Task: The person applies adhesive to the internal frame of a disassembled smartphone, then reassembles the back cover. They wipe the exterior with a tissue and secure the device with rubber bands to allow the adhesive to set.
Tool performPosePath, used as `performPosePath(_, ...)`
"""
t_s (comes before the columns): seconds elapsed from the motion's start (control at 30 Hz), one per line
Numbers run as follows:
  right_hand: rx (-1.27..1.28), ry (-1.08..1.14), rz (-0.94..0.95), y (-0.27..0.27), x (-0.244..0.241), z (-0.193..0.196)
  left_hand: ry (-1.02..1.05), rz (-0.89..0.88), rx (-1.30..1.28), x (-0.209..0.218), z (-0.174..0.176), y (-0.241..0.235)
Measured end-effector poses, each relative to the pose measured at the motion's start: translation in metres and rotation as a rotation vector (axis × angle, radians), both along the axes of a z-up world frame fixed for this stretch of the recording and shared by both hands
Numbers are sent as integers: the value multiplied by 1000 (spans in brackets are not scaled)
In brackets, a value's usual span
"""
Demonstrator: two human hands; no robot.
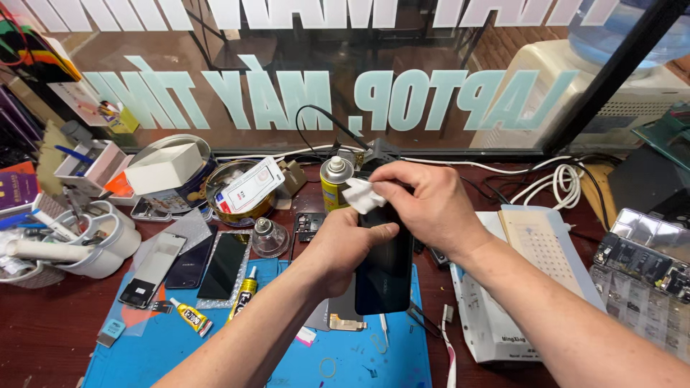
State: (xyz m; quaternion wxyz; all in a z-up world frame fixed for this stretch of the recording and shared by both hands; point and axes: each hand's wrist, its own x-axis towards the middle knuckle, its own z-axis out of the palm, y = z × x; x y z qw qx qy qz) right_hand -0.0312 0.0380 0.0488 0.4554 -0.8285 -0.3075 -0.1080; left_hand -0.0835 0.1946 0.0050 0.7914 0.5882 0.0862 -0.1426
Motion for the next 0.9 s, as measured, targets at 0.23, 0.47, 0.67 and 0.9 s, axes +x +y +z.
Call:
performPosePath(0.23,151,162,-287,-16,9,-27,-58,52,5,1,2,-17)
performPosePath(0.47,374,400,-430,-2,-25,-27,-76,197,-277,13,9,-12)
performPosePath(0.67,483,321,-271,-4,-6,5,-38,50,-323,6,11,-13)
performPosePath(0.9,313,537,-330,-10,-48,1,-105,15,-437,13,28,30)
